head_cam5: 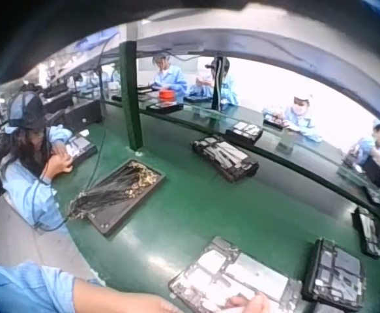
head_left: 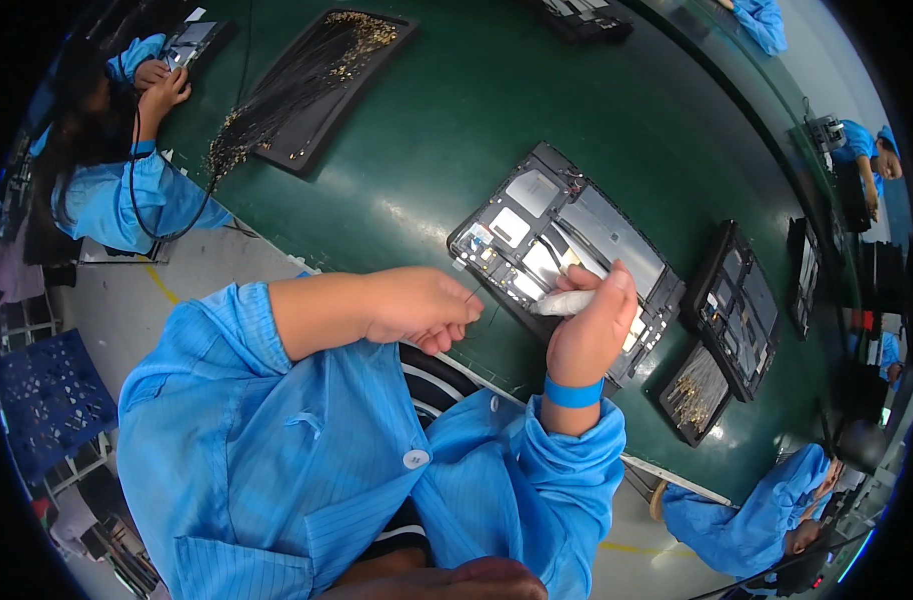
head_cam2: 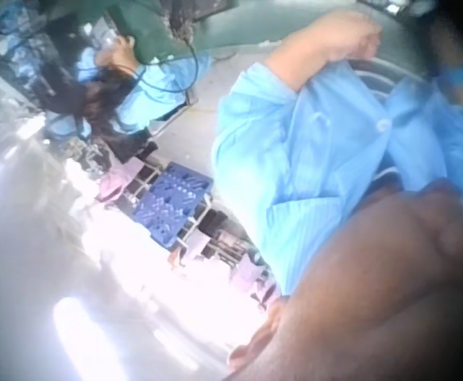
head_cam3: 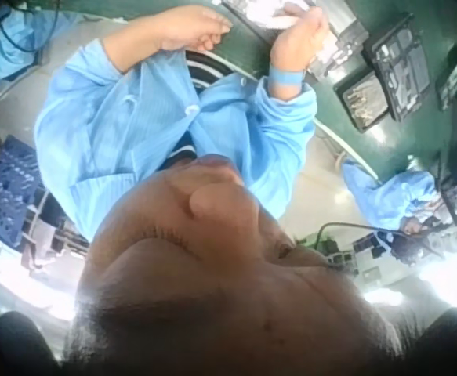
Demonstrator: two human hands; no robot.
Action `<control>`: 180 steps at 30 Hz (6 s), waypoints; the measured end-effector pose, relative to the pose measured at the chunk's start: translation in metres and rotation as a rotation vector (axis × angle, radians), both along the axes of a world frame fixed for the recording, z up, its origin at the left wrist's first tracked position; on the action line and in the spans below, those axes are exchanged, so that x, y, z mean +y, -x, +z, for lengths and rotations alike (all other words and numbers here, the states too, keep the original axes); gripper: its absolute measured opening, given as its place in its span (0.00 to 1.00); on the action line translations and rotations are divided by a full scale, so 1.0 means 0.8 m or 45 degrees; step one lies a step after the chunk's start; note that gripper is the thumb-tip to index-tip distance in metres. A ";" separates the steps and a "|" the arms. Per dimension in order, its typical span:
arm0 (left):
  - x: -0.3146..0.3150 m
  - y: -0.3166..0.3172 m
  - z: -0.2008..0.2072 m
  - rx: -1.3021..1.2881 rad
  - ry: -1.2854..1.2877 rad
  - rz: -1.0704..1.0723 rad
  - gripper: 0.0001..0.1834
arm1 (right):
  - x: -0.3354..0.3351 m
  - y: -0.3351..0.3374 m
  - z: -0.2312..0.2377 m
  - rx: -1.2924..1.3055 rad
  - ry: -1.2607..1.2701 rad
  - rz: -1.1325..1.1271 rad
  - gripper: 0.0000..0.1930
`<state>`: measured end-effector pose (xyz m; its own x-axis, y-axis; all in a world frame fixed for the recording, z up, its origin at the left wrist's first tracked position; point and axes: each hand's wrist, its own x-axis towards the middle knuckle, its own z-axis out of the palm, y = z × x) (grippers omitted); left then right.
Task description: Assembling internal components of electronic tablet devices on a factory production line.
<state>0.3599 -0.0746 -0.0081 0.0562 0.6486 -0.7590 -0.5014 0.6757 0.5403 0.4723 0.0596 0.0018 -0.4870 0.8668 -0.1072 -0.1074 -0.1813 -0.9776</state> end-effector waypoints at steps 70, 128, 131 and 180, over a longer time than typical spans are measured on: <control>0.030 -0.058 0.050 1.493 -1.320 -0.654 0.11 | -0.033 -0.142 0.028 -0.353 0.626 0.757 0.14; 0.097 -0.067 0.011 2.086 -1.221 -0.670 0.09 | 0.008 -0.094 -0.009 -0.417 -0.996 -0.155 0.11; 0.098 -0.064 0.017 2.049 -1.191 -0.765 0.08 | 0.009 -0.084 -0.008 -0.441 -1.019 -0.074 0.07; 0.136 0.273 0.049 1.165 -0.305 1.814 0.28 | 0.052 -0.060 -0.042 -0.504 -0.172 -0.065 0.16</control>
<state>0.1413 0.0340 0.0308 -0.9894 -0.1076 -0.0974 -0.0831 -0.1308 0.9879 0.5202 0.1012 -0.0318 -0.3874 0.9077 -0.1610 0.2760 -0.0524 -0.9597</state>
